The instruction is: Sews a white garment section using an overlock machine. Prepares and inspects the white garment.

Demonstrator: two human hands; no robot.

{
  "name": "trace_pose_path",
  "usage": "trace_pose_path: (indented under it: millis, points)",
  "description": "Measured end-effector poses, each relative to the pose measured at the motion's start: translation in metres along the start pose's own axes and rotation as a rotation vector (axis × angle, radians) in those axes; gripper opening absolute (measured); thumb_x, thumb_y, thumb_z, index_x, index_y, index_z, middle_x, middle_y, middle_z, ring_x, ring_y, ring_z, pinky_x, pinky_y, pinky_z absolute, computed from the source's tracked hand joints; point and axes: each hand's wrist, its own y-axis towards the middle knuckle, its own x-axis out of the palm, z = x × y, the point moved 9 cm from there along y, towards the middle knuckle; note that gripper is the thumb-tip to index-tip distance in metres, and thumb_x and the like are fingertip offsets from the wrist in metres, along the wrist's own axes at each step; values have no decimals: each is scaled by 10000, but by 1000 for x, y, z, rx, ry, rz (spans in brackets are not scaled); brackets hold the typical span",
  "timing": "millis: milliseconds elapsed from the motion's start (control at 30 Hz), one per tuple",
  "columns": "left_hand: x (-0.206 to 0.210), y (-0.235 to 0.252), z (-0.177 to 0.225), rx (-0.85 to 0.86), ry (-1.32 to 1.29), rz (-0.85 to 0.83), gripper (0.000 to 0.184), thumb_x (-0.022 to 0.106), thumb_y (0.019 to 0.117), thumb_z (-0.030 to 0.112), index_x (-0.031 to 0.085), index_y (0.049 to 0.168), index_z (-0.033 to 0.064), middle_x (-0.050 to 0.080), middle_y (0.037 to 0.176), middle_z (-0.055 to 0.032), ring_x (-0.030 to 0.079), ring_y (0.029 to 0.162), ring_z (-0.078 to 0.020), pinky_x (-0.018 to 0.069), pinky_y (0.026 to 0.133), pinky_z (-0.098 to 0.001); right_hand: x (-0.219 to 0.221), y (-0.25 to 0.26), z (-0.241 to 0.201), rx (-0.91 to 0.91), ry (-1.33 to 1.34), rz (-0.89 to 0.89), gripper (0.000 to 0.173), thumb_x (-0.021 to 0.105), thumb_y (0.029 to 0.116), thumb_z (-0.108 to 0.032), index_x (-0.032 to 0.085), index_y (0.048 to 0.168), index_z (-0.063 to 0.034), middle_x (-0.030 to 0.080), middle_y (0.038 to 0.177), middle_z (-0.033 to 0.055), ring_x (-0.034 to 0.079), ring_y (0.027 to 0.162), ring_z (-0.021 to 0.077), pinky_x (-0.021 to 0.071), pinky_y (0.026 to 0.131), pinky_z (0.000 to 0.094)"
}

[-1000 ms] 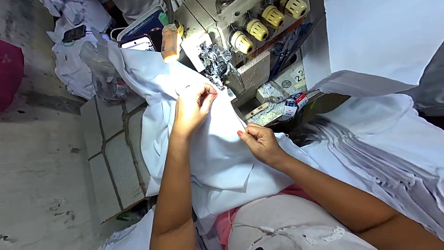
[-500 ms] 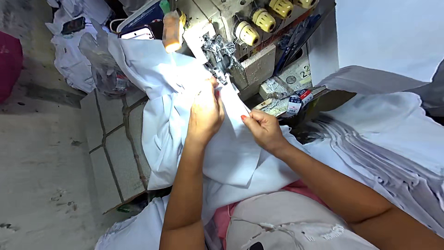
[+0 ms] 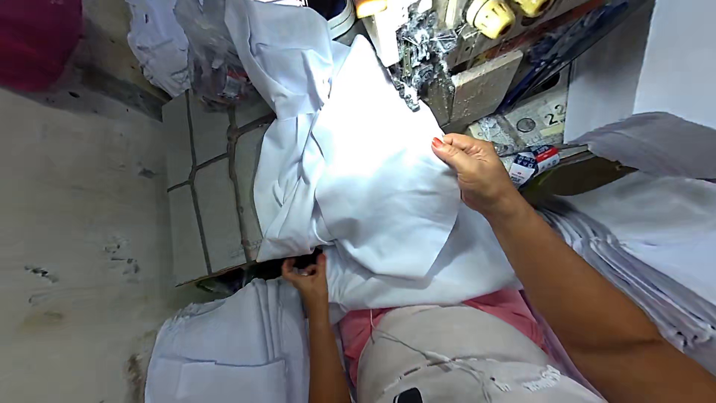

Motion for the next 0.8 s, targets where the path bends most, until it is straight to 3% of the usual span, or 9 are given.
trace_pose_path:
  millis: [67,167,233,400,467,567,633,700,800]
  points:
    - [28,-8,-45,-174,72,-310,726,750,851,43,365,1404,-229,508,1382,-361,592,1217,-264,517,1006,-351,2,-4,-1,7,8,7,312,523,1054,-176,556,744,-200,529,667,-129,501,598,-43,445,590,141]
    - [39,-8,-51,-168,241,-443,341,635,980,71,616,1225,-166,660,1195,-316,654,1136,-328,509,1018,-443,5,-12,-4,26,0,-18,321,521,1076,-253,564,762,-197,540,655,-106,497,553,-41,439,524,129]
    - [4,1,-28,-137,268,-335,345,549,1025,61,574,1259,-191,654,1195,-326,651,1140,-332,495,1039,-452,2,-12,-2,44,15,-29,296,518,1074,-240,608,800,-169,575,686,-86,528,574,-21,469,536,155]
    - [-137,55,93,203,368,-35,379,514,1021,40,476,1249,-261,625,1156,-313,617,1073,-121,491,965,-263,6,-20,-3,51,93,-27,168,539,1029,-113,697,1031,-58,639,946,-37,611,836,16,536,763,216]
    - [-167,87,146,310,519,2,431,490,1052,113,463,1254,-268,603,1154,-375,620,1072,-217,497,959,-338,15,-28,-7,44,168,-26,249,566,1007,-22,618,1250,-30,675,1025,-17,659,883,20,576,812,220]
    - [-178,156,192,433,644,121,453,490,1066,212,538,1208,-215,605,1123,-408,629,1047,-419,496,946,-524,22,-35,-6,60,203,15,484,614,945,67,451,1384,-58,621,867,-18,635,710,26,576,702,211]
    - [-146,175,218,394,666,187,510,494,1070,210,449,1362,-206,502,1320,-453,530,1227,-550,410,1056,-614,24,-39,-2,123,174,34,529,631,938,74,412,1404,-46,593,832,-12,602,656,23,558,664,201]
    - [-83,150,247,438,634,96,671,537,1049,163,212,1501,-211,300,1491,-479,364,1369,-610,306,1141,-639,24,-41,4,186,121,31,453,637,956,40,469,1373,-16,610,834,5,595,653,24,542,652,198]
    - [37,54,241,825,526,-225,745,707,856,225,390,1365,-216,481,1342,-439,535,1217,-538,461,992,-603,18,-42,12,249,26,5,114,651,985,-41,660,1089,5,678,815,9,619,663,13,543,648,192]
